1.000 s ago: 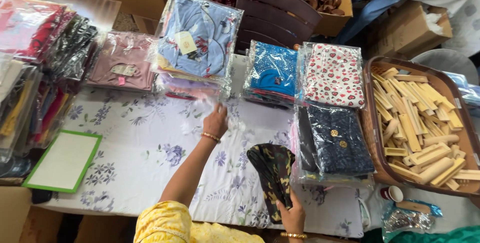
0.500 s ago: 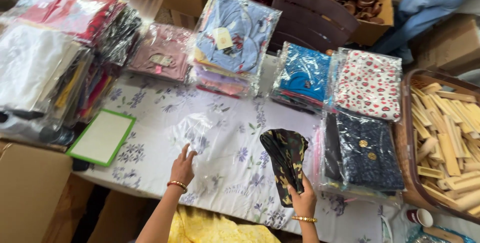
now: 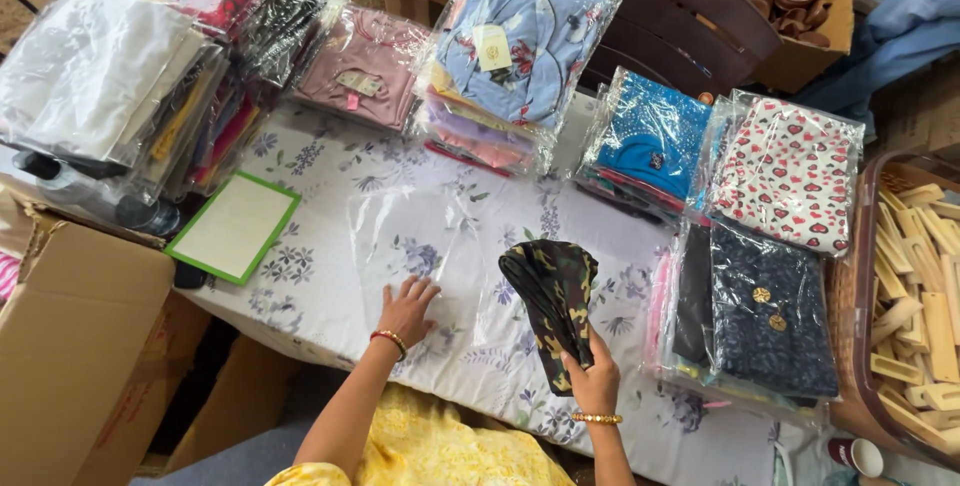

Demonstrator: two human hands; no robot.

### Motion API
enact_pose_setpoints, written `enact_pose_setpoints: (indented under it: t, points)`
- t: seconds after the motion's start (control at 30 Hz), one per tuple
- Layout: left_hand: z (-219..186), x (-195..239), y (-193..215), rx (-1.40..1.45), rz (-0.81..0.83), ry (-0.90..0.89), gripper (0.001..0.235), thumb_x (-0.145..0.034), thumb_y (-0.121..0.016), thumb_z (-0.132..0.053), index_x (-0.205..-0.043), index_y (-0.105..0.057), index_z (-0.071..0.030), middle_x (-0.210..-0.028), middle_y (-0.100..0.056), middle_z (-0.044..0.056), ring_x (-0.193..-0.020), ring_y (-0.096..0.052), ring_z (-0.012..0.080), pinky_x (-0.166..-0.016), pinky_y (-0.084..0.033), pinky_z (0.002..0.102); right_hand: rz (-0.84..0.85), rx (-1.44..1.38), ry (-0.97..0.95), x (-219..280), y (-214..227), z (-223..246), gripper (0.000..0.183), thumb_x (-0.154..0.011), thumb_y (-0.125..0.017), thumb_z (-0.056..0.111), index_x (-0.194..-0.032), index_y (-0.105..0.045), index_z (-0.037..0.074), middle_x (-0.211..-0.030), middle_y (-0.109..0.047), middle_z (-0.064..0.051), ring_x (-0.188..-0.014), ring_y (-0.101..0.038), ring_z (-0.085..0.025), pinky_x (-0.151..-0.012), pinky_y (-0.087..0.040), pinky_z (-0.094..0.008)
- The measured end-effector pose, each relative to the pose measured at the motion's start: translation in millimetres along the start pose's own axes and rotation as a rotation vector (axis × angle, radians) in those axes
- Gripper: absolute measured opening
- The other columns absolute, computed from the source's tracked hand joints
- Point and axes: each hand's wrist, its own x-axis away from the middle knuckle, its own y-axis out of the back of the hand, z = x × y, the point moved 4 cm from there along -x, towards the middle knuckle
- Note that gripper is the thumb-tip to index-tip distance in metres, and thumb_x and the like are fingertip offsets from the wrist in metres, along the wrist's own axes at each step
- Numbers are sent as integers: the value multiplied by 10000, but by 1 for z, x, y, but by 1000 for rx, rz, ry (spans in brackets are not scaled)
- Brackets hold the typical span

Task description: The person folds a blue floral garment on the table, smoothing the fabric and folding the sleeves in, then places it into a clear plastic bag and sets it with the packed garments. They then take a camouflage-patterned pant, fold it lengthwise and in half, and bag it the same way.

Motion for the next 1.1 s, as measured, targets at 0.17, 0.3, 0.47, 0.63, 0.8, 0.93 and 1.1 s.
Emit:
enact_pose_setpoints:
  t: [0.17,0.3,0.47,0.63,0.8,0.93,1.1]
  points:
    - [9,-15,-64,0,-53,9,396,-788,-780,-242,-1143,-619,-174,-1305,-595,15,-1295,-498,275,-962,-415,527,-9,41,-65,13,12,4,654,-738,-804,35,-1365,-617,68,-1242,-726,-117,-1067,-729,-238,-907,-554,-341]
    - [-8,-34,-60,-16,-85,21,168,-838,-748,-271,-954,-696,-161,-1138,-625,18,-1156,-551,246,-900,-447,468,-12,52,-74,23,21,4,644,-736,-799,38,-1354,-622,58,-1245,-725,-115,-1060,-737,-242,-907,-556,-343]
    - [-16,-55,-77,79,-115,-1,106,-872,-720,-245,-912,-691,-151,-1012,-633,34,-1074,-582,263,-845,-477,450,15,103,61,34,21,7,633,-743,-815,61,-1341,-612,26,-1292,-689,-150,-1142,-698,-279,-949,-541,-349]
    - [-12,-76,-104,217,-99,-109,125,-892,-665,-131,-1010,-622,-132,-981,-663,56,-1011,-622,287,-794,-529,436,209,83,199,31,13,26,630,-743,-790,43,-1345,-606,21,-1366,-653,-163,-1224,-662,-301,-992,-531,-359]
    - [-20,-75,-73,192,-51,-190,210,-886,-612,-29,-1056,-601,-152,-918,-697,36,-999,-622,269,-827,-529,420,471,268,161,33,0,14,698,-701,-795,49,-1366,-607,147,-1384,-643,-65,-1195,-655,-287,-974,-539,-374]
    - [-23,-69,-62,96,-65,-367,326,-817,-600,22,-1065,-663,-179,-1007,-676,30,-1029,-605,256,-846,-529,391,521,339,131,35,0,11,739,-711,-773,43,-1402,-588,229,-1383,-639,-30,-1175,-656,-286,-963,-544,-379]
    - [-46,-56,-28,19,-5,-330,397,-794,-615,-21,-1162,-707,-139,-1111,-636,12,-1062,-568,244,-878,-505,390,545,414,254,38,-5,17,759,-693,-741,20,-1395,-586,262,-1390,-627,-24,-1118,-668,-299,-907,-551,-397]
